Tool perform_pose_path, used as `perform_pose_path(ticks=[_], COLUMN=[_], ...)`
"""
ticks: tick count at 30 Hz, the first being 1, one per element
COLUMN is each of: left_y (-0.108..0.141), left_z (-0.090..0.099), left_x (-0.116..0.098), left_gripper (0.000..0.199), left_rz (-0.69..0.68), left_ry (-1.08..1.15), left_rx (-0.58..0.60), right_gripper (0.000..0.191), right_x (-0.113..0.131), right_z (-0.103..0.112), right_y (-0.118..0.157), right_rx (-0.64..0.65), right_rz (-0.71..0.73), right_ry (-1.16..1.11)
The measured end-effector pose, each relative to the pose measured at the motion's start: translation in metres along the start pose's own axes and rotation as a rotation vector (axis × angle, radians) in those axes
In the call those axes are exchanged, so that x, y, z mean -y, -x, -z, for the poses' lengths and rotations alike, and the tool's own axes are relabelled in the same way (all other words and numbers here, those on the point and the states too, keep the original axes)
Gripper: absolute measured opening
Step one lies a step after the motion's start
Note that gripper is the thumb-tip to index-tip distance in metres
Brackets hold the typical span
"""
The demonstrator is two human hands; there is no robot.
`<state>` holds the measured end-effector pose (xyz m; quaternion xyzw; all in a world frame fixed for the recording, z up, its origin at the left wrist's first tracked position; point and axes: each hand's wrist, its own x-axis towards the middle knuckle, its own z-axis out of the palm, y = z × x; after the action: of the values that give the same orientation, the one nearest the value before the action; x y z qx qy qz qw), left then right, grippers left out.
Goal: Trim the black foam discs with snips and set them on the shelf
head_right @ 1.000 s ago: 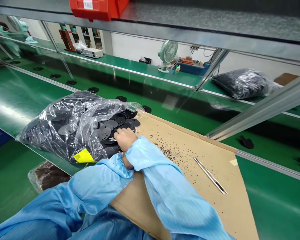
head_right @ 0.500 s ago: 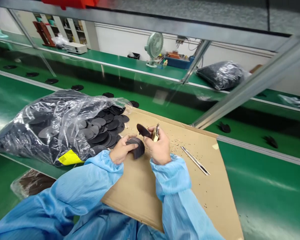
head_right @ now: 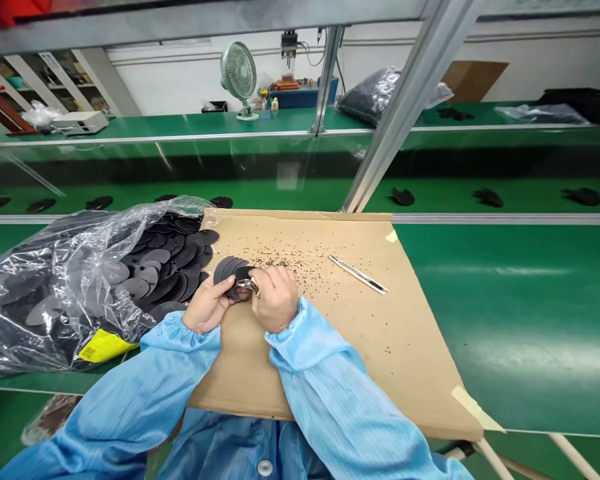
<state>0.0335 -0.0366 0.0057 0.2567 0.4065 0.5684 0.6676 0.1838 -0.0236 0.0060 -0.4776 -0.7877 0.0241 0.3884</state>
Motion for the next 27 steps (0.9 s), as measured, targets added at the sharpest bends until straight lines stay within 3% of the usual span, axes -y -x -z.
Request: perform_pose_path(ticks=[3, 8, 14, 17, 20, 23, 27], left_y=[0.001, 0.0, 0.001, 0.0, -0.004, -0.007, -0.007], left_z=[-0.001, 0.002, 0.0, -0.002, -0.002, 0.0, 0.002], left_x=[0.004, 0.006, 0.003, 0.005, 0.008, 0.007, 0.004], left_gripper=[0.034, 0.026, 0.03, 0.039, 0.043, 0.041, 0.037], left_rz=[0.017, 0.011, -0.05, -0.108, -0.152, -0.175, -0.193], left_ry=[0.0, 0.041, 0.029, -0.035, -0.054, -0.094, -0.127], left_rx=[0.05, 0.038, 0.03, -0.016, -0.095, -0.182, -0.192], right_gripper=[0.026, 0.025, 0.027, 0.029, 0.041, 0.05, 0.034], right_x=[0.004, 0.01, 0.01, 0.009, 0.004, -0.005, -0.018], right_z=[-0.001, -0.002, -0.004, -0.005, -0.003, 0.001, 0.001], right_y=[0.0, 0.0, 0.001, 0.001, 0.001, -0.001, -0.006], right_rx=[0.069, 0.087, 0.145, 0.177, 0.226, 0.214, 0.187], right_rz=[0.048, 0.093, 0.06, 0.051, 0.029, -0.058, -0.344], right_ry=[0.066, 0.108, 0.095, 0.04, -0.156, -0.377, -0.557])
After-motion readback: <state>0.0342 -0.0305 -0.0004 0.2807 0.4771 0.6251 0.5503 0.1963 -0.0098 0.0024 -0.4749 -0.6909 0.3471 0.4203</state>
